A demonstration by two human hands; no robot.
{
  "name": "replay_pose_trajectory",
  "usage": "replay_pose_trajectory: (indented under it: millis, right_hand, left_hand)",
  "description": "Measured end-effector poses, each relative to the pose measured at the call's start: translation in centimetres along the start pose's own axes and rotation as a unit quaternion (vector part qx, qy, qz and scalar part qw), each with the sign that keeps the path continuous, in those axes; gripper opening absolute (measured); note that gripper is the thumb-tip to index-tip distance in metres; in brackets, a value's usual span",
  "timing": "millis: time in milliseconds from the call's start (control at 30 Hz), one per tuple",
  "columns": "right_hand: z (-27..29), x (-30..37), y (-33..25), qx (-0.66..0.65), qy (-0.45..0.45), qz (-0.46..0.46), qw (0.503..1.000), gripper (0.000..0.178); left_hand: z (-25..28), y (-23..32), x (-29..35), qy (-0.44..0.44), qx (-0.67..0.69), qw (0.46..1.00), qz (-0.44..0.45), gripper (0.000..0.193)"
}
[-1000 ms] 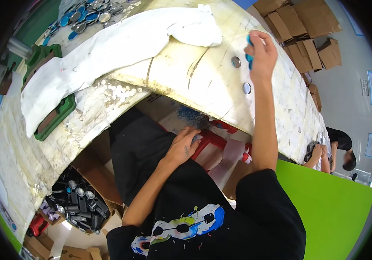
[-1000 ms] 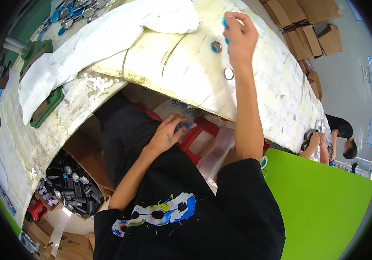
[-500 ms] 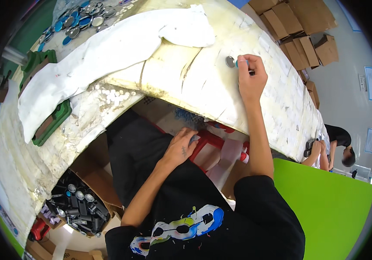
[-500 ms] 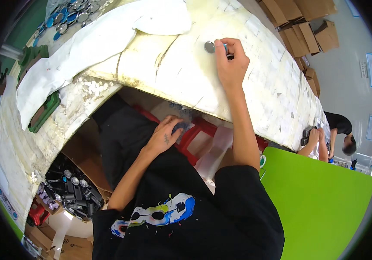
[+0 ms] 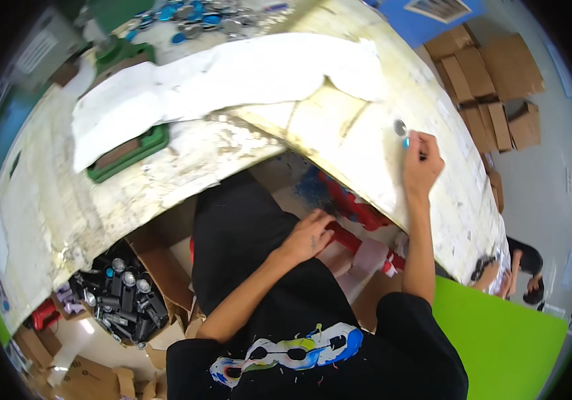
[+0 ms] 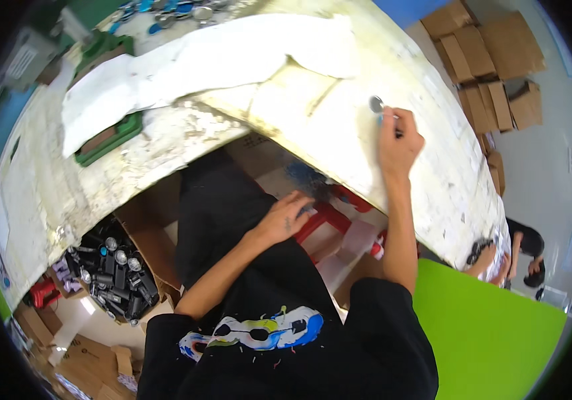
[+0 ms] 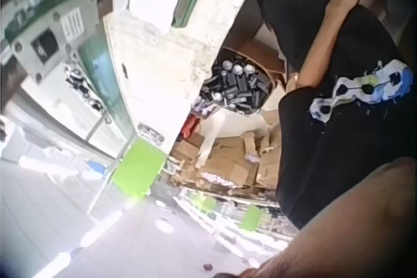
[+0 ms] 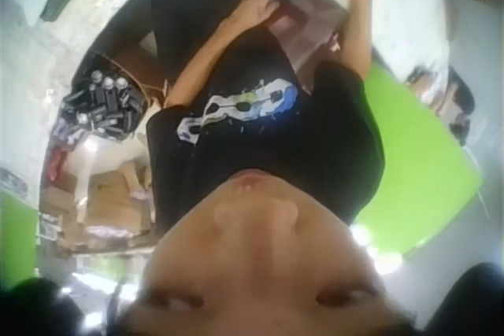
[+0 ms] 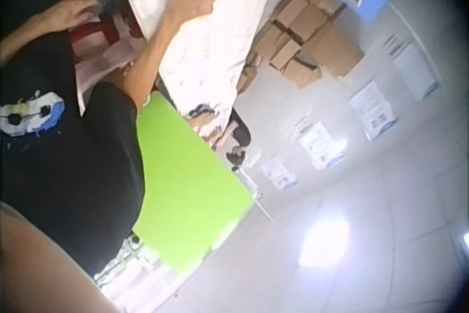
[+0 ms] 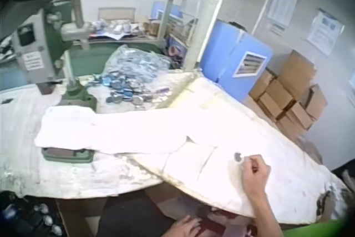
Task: The recorder assembles small circular components into handheld device bodies using a manual press.
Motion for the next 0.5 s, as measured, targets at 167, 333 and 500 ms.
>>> replay_pose_trajectory:
  millis: [167,333,500]
  right_hand:
    - [-2.7,-3.9,-1.7,-0.251,0.055,-0.122,0.959,0.019]
    - [-12.3,-10.9,-12.2,-0.410,-0.048,-0.069,0.908,0.019]
    - [-23.8,-17.3,-20.1,-0.484,-0.105,0.007,0.869,0.024]
  left_hand:
    - [0.0,-0.7,0.3,-0.019,0.007,0.999,0.025,0.034]
    - [0.2,-1.2,0.3,-0.011,0.000,1.000,-0.001,0.035]
    - [-1.0,-2.1,-0.1,0.005,0.021,0.999,-0.028,0.038]
Point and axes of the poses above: each hand's wrist, its own x-axis away from the middle knuckle, its own z-axis out of the back of the hand, y = z × x, the point moved 4 cm from there along -x, towards the middle knuckle, and after that the axes turned 10 degrees about z, right-handed, at the moved point
